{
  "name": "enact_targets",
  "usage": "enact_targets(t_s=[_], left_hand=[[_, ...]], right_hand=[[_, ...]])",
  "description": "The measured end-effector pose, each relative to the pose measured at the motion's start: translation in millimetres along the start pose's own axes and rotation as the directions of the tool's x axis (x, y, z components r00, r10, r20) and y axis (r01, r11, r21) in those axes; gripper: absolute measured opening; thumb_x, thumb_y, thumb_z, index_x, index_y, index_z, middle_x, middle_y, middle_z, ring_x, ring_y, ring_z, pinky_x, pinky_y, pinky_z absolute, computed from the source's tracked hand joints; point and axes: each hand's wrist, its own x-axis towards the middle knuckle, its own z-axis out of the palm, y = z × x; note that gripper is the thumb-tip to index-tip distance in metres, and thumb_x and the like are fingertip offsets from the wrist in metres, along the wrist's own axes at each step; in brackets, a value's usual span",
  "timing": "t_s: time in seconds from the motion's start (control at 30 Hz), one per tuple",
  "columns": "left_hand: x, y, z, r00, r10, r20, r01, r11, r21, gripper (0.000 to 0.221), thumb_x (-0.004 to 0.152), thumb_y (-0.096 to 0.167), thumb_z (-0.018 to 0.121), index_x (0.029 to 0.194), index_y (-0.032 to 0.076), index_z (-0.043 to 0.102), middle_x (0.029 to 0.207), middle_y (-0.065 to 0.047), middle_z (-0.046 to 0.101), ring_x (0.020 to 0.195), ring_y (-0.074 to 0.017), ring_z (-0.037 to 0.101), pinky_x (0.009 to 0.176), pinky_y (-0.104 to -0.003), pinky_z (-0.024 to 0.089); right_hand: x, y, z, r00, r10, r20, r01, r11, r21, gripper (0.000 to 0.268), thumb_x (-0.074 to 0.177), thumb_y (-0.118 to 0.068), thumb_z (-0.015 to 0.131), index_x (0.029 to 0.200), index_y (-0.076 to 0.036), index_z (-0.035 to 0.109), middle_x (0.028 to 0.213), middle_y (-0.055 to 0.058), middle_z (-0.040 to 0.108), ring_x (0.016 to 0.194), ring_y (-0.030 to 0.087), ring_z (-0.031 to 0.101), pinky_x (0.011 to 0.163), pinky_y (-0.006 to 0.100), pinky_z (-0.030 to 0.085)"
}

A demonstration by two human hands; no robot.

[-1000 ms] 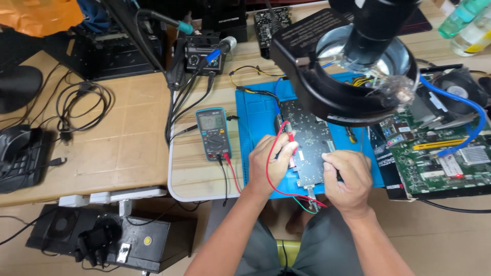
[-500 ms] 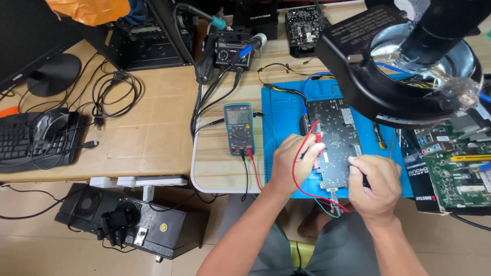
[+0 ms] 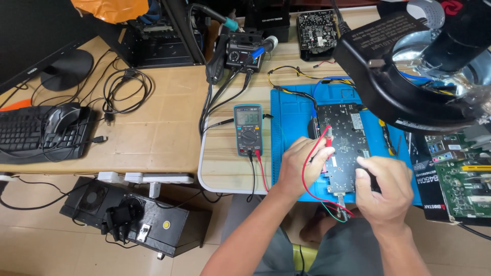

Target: Probing various components on a GPU circuit board using a digital multimeter to diagnose faults.

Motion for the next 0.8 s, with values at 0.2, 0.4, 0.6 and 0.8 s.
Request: enact_targets(t_s=[0.2,0.4,0.6,0.8], left_hand=[[-7.0,-14.2,7.5,0.998,0.054,-0.015,-0.054,0.998,0.012,0.012,0.109,0.011,0.074,0.101,0.004,0.07,0.082,-0.006,0.067,0.073,-0.0274,0.053,0.078,-0.038,0.051],[-24.2,-49.0,28.7,0.988,0.076,-0.137,-0.09,0.991,-0.098,0.02,0.101,0.001,0.079,0.121,0.002,0.082,0.097,-0.014,0.08,0.086,-0.0388,0.077,0.082,-0.045,0.063],[-0.8,-5.4,-0.3,0.995,0.009,-0.103,-0.023,0.99,-0.136,0.03,0.103,0.003,0.076,0.133,0.008,0.076,0.101,-0.017,0.079,0.095,-0.0444,0.075,0.084,-0.053,0.062],[-6.4,-11.4,5.4,0.993,-0.022,-0.115,0.009,0.994,-0.112,0.038,0.1,0.003,0.077,0.137,0.009,0.074,0.094,-0.012,0.079,0.091,-0.0387,0.076,0.087,-0.049,0.064]], right_hand=[[38.8,-13.9,17.3,0.994,0.061,0.09,-0.065,0.997,0.051,0.026,0.106,-0.005,0.076,0.13,0.003,0.079,0.108,0.017,0.075,0.102,0.034,0.068,0.098,0.046,0.052],[58.7,-6.2,45.3,1.0,0.003,0.027,-0.008,0.982,0.187,0.015,0.104,-0.009,0.085,0.116,-0.001,0.086,0.09,0.01,0.071,0.086,0.035,0.069,0.087,0.045,0.056],[65.7,-9.8,41.9,0.998,0.02,0.052,-0.03,0.977,0.212,0.008,0.1,-0.001,0.09,0.107,0.0,0.085,0.091,0.011,0.075,0.087,0.034,0.071,0.085,0.044,0.058],[62.3,-8.0,39.9,0.993,0.078,0.093,-0.095,0.975,0.202,0.009,0.099,0.0,0.091,0.102,-0.002,0.083,0.087,0.007,0.075,0.084,0.03,0.072,0.086,0.042,0.056]])
